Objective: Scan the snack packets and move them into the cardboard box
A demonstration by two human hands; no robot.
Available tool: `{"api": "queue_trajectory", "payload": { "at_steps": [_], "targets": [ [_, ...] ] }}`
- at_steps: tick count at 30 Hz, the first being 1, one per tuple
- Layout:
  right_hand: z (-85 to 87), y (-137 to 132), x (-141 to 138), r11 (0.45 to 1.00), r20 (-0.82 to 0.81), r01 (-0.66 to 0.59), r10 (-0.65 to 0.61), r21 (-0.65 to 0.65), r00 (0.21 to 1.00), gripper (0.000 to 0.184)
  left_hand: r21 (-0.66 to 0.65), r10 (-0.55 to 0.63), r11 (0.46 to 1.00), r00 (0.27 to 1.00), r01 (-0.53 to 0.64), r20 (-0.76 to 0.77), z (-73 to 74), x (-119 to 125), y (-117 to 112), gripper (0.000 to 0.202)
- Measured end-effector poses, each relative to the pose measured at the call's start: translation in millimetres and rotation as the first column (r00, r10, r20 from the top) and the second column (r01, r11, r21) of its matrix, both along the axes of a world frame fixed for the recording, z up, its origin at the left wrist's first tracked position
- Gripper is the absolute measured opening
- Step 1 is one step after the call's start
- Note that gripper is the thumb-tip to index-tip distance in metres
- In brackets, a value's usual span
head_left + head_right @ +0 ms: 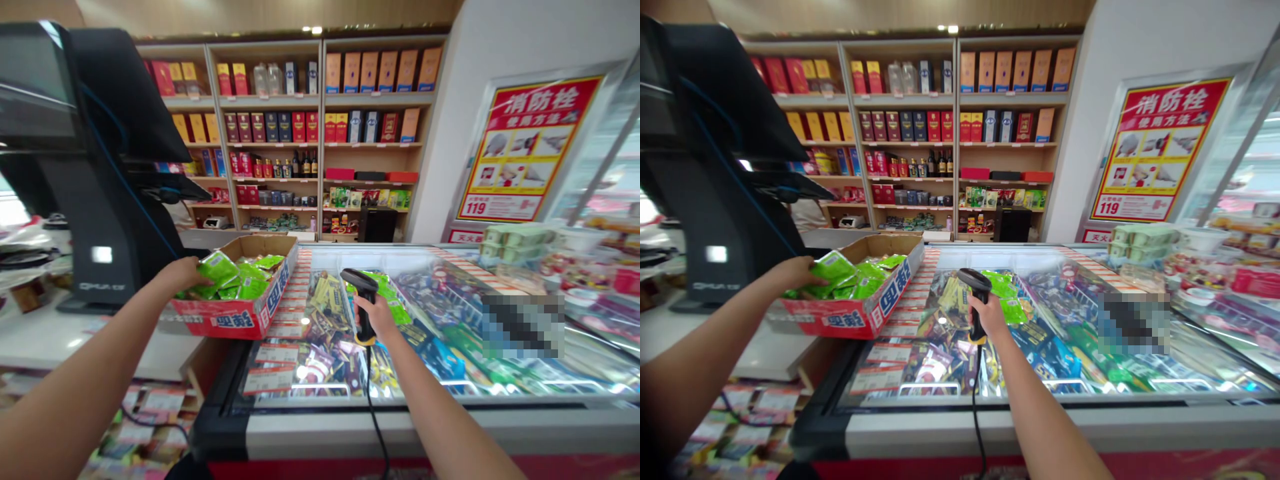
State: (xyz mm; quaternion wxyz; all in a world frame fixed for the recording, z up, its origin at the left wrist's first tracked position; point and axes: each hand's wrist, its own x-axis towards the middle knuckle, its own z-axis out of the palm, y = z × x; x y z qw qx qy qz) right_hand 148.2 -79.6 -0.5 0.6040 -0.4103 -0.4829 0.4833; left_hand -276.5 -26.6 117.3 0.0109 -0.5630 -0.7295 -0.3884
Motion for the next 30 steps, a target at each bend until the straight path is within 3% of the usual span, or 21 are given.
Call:
{"api": "queue_trajectory", "payload": {
  "at_steps": [2, 4, 6, 8, 11, 13, 14, 16, 18, 21, 25, 30],
  "targets": [
    [-0.6, -0.3, 0.2, 1.000, -0.004, -0.003, 0.003, 0.007, 1.000, 0.027, -0.116, 0.060, 0.990, 0.986, -0.079, -0.157, 7.4, 8.4, -7.6, 0.030],
    [-1.2, -0.5, 0.0, 1.000, -0.017, -0.006, 0.006, 0.009, 1.000, 0.027, 0.006, 0.083, 0.996, 0.977, -0.084, -0.195, 16.6, 23.2, -17.5, 0.025],
    [-1.5, -0.1, -0.4, 1.000, -0.027, -0.008, 0.009, 0.008, 1.000, 0.027, 0.199, 0.025, 0.980, 0.996, -0.009, -0.081, 23.1, 47.8, -28.0, 0.026],
    [-1.7, 0.4, -0.8, 1.000, -0.035, 0.000, 0.001, 0.008, 0.999, 0.027, 0.291, -0.163, 0.948, 0.982, 0.127, 0.100, 20.5, 82.8, -35.6, 0.028],
    [-1.1, 0.4, -0.8, 0.999, -0.058, 0.038, -0.037, 0.006, 0.998, 0.028, 0.245, -0.503, 0.864, 0.773, 0.439, 0.387, -8.2, 145.4, -34.8, 0.028],
    [0.4, -0.9, -0.1, 0.998, -0.086, 0.062, -0.061, 0.013, 0.994, 0.030, 0.205, -0.604, 0.786, 0.656, 0.583, 0.452, -39.9, 182.4, -25.1, 0.020],
    [1.5, -2.1, 0.7, 0.997, -0.101, 0.069, -0.066, 0.022, 0.993, 0.030, 0.166, -0.614, 0.770, 0.647, 0.615, 0.452, -56.7, 196.7, -18.5, 0.017],
    [4.3, -5.2, 2.9, 0.997, -0.106, 0.058, -0.052, 0.052, 0.993, 0.029, 0.082, -0.585, 0.787, 0.697, 0.611, 0.416, -87.3, 214.6, -3.9, 0.014],
    [7.6, -8.5, 6.1, 0.998, -0.047, -0.006, 0.009, 0.067, 0.999, 0.026, 0.059, -0.547, 0.819, 0.744, 0.571, 0.385, -109.7, 219.4, 9.0, 0.015],
    [12.2, -12.4, 11.2, 0.990, 0.134, -0.141, 0.136, 0.029, 0.982, 0.021, 0.104, -0.505, 0.856, 0.772, 0.507, 0.386, -126.4, 213.3, 19.7, 0.017],
    [14.6, -13.5, 14.2, 0.978, 0.306, -0.208, 0.197, 0.003, 0.931, 0.019, 0.130, -0.495, 0.866, 0.790, 0.483, 0.362, -128.3, 205.2, 19.4, 0.013],
    [12.9, -12.6, 12.5, 0.974, 0.369, -0.225, 0.204, 0.014, 0.907, 0.013, 0.099, -0.477, 0.875, 0.808, 0.474, 0.345, -125.3, 205.5, 15.4, 0.011]
  ]
}}
